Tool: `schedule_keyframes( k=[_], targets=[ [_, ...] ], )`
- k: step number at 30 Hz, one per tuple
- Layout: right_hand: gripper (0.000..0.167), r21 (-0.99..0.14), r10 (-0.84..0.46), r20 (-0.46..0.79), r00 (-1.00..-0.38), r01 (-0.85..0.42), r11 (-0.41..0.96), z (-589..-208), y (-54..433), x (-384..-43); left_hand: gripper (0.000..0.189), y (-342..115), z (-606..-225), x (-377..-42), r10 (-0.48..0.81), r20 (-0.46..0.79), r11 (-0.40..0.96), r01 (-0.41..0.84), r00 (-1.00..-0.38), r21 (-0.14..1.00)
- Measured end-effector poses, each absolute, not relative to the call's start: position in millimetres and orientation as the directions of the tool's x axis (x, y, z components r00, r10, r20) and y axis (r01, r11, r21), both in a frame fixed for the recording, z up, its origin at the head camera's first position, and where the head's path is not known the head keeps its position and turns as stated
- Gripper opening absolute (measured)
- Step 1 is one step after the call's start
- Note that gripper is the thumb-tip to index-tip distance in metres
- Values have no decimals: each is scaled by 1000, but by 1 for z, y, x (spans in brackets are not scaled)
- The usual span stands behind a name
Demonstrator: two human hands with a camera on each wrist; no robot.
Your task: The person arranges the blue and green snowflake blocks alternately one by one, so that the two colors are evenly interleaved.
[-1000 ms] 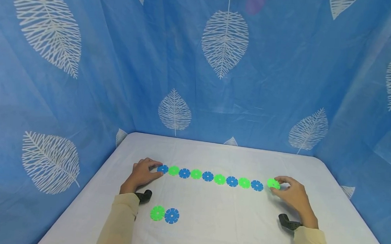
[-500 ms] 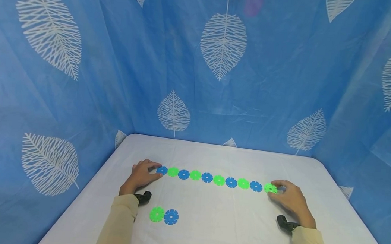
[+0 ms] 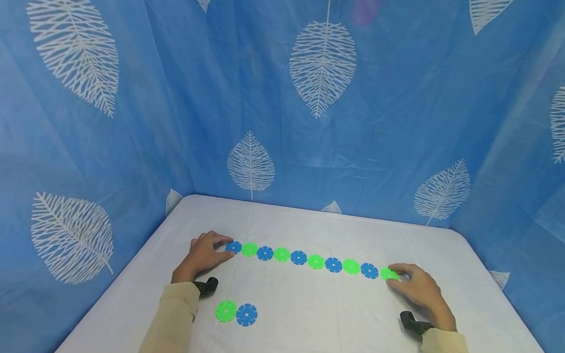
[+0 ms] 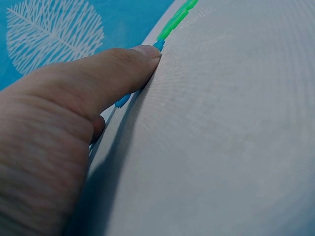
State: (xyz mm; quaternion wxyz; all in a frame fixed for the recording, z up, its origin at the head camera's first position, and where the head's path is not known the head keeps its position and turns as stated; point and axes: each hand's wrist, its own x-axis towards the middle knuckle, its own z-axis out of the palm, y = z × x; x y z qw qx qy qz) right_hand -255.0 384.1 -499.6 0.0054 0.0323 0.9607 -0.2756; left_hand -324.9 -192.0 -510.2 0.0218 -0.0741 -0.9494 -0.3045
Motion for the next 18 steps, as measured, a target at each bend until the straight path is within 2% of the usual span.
schedule_keyframes(
  k=[18],
  targets=[
    [59, -522, 39, 11, -999, 27, 853, -495, 380, -250, 46, -193, -510, -325, 135, 88, 810, 161, -987, 564]
  ],
)
